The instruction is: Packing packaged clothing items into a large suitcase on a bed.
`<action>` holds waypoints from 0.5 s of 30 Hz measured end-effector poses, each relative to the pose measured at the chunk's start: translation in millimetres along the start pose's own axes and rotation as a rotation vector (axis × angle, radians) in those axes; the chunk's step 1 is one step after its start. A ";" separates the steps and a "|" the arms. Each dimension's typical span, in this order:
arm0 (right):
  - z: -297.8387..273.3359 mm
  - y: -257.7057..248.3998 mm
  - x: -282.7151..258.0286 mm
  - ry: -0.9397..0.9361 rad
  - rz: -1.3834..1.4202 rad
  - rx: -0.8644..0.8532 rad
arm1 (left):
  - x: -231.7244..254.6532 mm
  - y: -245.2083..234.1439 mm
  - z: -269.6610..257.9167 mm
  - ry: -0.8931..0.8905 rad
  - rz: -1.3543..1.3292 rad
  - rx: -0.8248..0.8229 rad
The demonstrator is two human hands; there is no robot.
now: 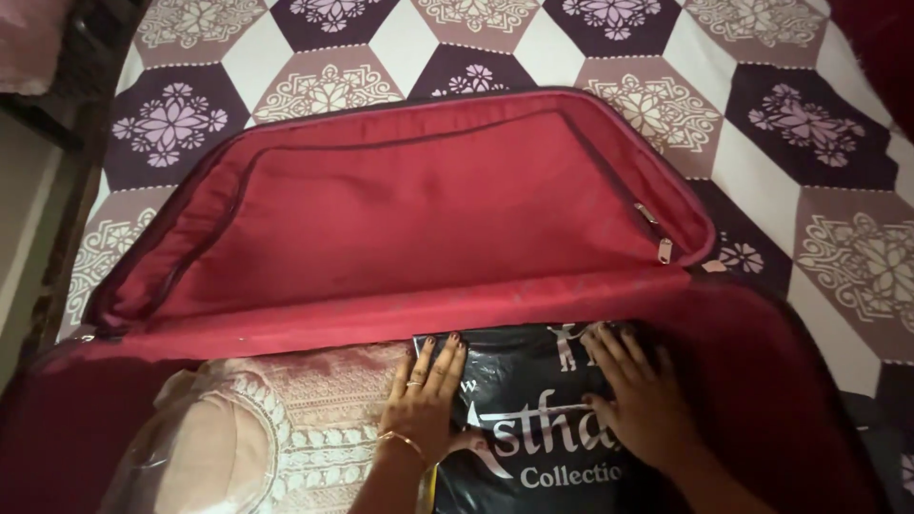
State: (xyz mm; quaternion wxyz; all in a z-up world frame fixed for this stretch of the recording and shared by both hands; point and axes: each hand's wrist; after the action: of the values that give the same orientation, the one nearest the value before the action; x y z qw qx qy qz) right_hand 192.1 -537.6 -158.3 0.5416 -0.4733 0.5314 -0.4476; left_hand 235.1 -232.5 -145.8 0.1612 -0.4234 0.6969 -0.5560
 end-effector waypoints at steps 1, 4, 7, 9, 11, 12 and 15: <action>0.6 2.6 2.4 0.024 -0.031 -0.051 | -1.4 3.4 0.9 -0.049 0.022 -0.060; 4.3 6.6 7.4 0.070 -0.098 -0.127 | -2.7 11.6 8.2 -0.117 0.057 -0.134; 6.5 7.3 6.9 0.092 -0.163 -0.173 | -1.2 6.6 12.3 -0.140 0.063 -0.183; 8.1 2.8 1.7 0.089 -0.197 -0.188 | 1.6 2.0 16.4 -0.146 0.057 -0.211; 7.3 -2.7 -11.3 0.178 -0.244 -0.234 | 3.8 3.8 18.8 -0.123 0.032 -0.206; -2.2 -4.0 -21.3 0.177 -0.241 -0.237 | 14.0 0.4 12.4 -0.126 0.031 -0.209; -33.9 -4.3 -52.1 0.289 -0.051 -0.059 | 42.5 25.5 -6.9 -0.062 0.036 -0.145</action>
State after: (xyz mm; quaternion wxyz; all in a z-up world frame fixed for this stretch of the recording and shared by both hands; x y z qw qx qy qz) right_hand 156.5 -488.0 -145.7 0.4338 -0.4329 0.6046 -0.5088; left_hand 194.8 -260.2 -156.3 0.1614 -0.4384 0.7376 -0.4876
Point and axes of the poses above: each hand's wrist, its own z-axis towards the middle knuckle, its own y-axis out of the palm, x = y × z, and after that the axes turned 10 degrees about y, right-handed
